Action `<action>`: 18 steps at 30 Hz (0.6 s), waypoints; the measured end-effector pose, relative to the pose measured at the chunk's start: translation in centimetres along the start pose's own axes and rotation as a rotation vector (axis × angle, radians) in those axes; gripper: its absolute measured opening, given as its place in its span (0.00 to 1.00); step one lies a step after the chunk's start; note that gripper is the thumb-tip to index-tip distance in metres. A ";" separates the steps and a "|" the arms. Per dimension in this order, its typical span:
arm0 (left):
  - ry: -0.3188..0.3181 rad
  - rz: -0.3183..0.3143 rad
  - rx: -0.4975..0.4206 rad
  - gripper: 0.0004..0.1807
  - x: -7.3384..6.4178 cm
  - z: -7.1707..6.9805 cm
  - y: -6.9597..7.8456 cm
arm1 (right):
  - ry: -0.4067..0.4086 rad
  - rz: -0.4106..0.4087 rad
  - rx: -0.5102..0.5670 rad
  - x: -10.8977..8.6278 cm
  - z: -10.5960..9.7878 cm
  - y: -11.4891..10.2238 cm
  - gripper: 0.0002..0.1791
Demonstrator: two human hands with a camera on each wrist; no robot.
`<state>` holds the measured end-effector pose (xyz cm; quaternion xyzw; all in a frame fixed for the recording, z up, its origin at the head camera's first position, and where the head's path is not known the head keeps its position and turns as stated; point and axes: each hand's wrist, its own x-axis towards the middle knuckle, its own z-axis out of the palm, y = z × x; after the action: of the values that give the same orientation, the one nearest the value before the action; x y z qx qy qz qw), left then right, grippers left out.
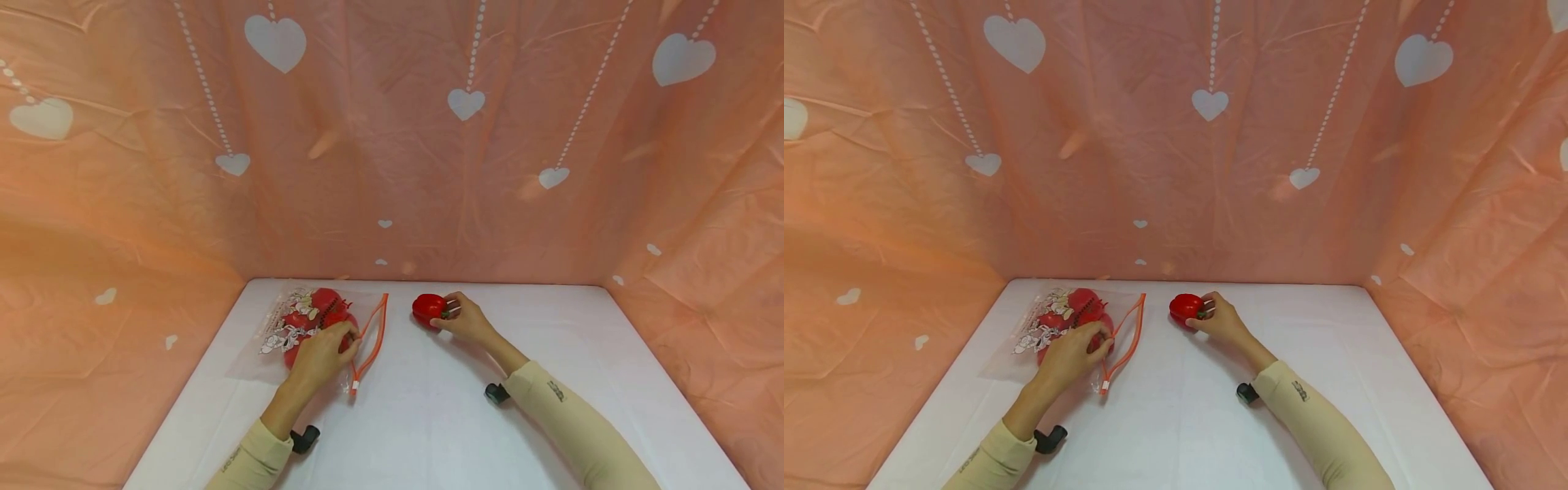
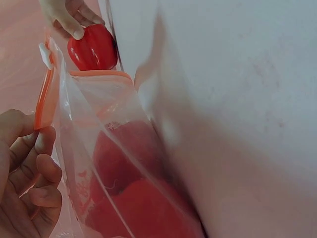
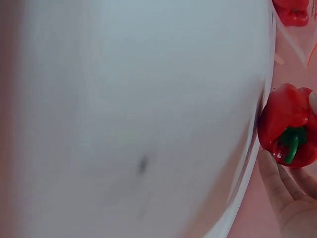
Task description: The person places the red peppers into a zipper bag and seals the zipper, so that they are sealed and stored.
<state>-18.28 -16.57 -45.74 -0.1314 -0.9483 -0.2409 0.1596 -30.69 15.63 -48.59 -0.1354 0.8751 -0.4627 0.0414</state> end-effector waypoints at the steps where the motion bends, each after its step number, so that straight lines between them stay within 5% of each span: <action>1: 0.000 0.000 0.002 0.08 0.0 0.0 0.0 | -0.002 -0.005 0.002 -0.1 0.2 -0.2 0.33; 18: 0.017 0.021 0.016 0.08 0.1 -0.1 -0.1 | -0.033 -0.018 0.069 -1.5 3.4 -3.2 0.33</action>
<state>-18.33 -16.71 -45.64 -0.1378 -0.9474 -0.2328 0.1711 -27.95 11.58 -47.97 -0.1494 0.8567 -0.4905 0.0564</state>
